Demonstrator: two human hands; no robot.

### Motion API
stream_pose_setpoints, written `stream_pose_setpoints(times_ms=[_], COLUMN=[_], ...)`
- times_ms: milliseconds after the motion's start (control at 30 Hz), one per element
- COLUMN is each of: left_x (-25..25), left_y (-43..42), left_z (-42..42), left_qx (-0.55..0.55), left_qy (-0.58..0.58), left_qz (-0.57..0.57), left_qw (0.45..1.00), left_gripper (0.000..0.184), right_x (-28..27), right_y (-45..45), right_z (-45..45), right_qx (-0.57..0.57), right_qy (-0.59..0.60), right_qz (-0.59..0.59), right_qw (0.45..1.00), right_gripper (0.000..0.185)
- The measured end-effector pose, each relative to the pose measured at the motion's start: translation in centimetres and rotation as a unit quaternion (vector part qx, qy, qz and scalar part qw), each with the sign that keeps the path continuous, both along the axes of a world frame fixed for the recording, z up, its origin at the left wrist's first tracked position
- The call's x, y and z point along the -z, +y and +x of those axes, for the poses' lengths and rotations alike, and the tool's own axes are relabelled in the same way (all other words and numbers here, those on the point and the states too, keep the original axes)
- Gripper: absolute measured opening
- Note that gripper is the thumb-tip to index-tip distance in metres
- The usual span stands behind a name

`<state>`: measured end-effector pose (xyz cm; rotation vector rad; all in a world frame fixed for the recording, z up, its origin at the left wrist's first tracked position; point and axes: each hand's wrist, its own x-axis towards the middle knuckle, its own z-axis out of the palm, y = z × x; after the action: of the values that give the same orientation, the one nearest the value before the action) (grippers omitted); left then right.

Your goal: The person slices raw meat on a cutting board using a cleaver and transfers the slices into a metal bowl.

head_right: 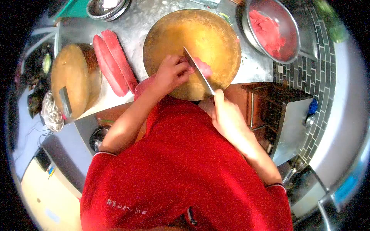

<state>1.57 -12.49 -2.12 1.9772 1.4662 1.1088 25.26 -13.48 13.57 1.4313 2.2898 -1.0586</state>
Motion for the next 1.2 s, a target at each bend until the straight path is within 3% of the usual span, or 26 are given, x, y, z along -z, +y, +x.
stream_pose_setpoints(times_ms=[67, 167, 300, 567, 633, 867, 1000, 1067, 1200], left_x=[-0.2, -0.7, -1.1, -1.7, -1.8, -1.9, -1.3, -0.9, -1.1], left_y=[-0.2, 0.0, 0.1, -1.4, -1.8, -1.5, -1.4, -1.2, -1.0], left_z=[-0.1, -0.2, -0.3, -0.2, 0.2, 0.1, 0.1, 0.0, -0.2], left_qx=[-0.005, -0.008, 0.001, -0.023, -0.05, -0.031, -0.038, -0.04, -0.035], left_qy=[0.002, 0.013, 0.016, 0.082, 0.066, 0.082, 0.077, 0.072, 0.069], left_qz=[-0.016, -0.034, -0.005, 0.012, 0.018, -0.008, -0.011, -0.015, -0.031], left_qw=[1.0, 0.999, 1.0, 0.996, 0.996, 0.996, 0.996, 0.997, 0.997], left_gripper=[0.014, 0.013, 0.014, 0.018, 0.015, 0.019, 0.018, 0.017, 0.015], right_x=[0.7, 4.5, 8.3, 5.0, 3.8, 1.3, -0.2, 0.3, 5.9], right_y=[0.0, 2.5, 5.5, 1.2, 1.0, -0.6, -1.4, -1.3, 2.4], right_z=[0.1, -3.7, -6.4, -1.0, 1.1, -0.2, 0.8, 0.8, -3.4], right_qx=[0.01, 0.033, 0.003, 0.065, 0.019, -0.02, -0.002, -0.001, 0.007], right_qy=[0.014, 0.087, 0.071, 0.048, -0.006, 0.022, 0.002, -0.011, 0.084], right_qz=[-0.005, 0.063, 0.086, -0.004, -0.03, 0.076, 0.01, 0.004, 0.043], right_qw=[1.0, 0.994, 0.994, 0.997, 0.999, 0.997, 1.0, 1.0, 0.996], right_gripper=[0.044, 0.05, 0.046, 0.03, 0.03, 0.033, 0.038, 0.043, 0.053])
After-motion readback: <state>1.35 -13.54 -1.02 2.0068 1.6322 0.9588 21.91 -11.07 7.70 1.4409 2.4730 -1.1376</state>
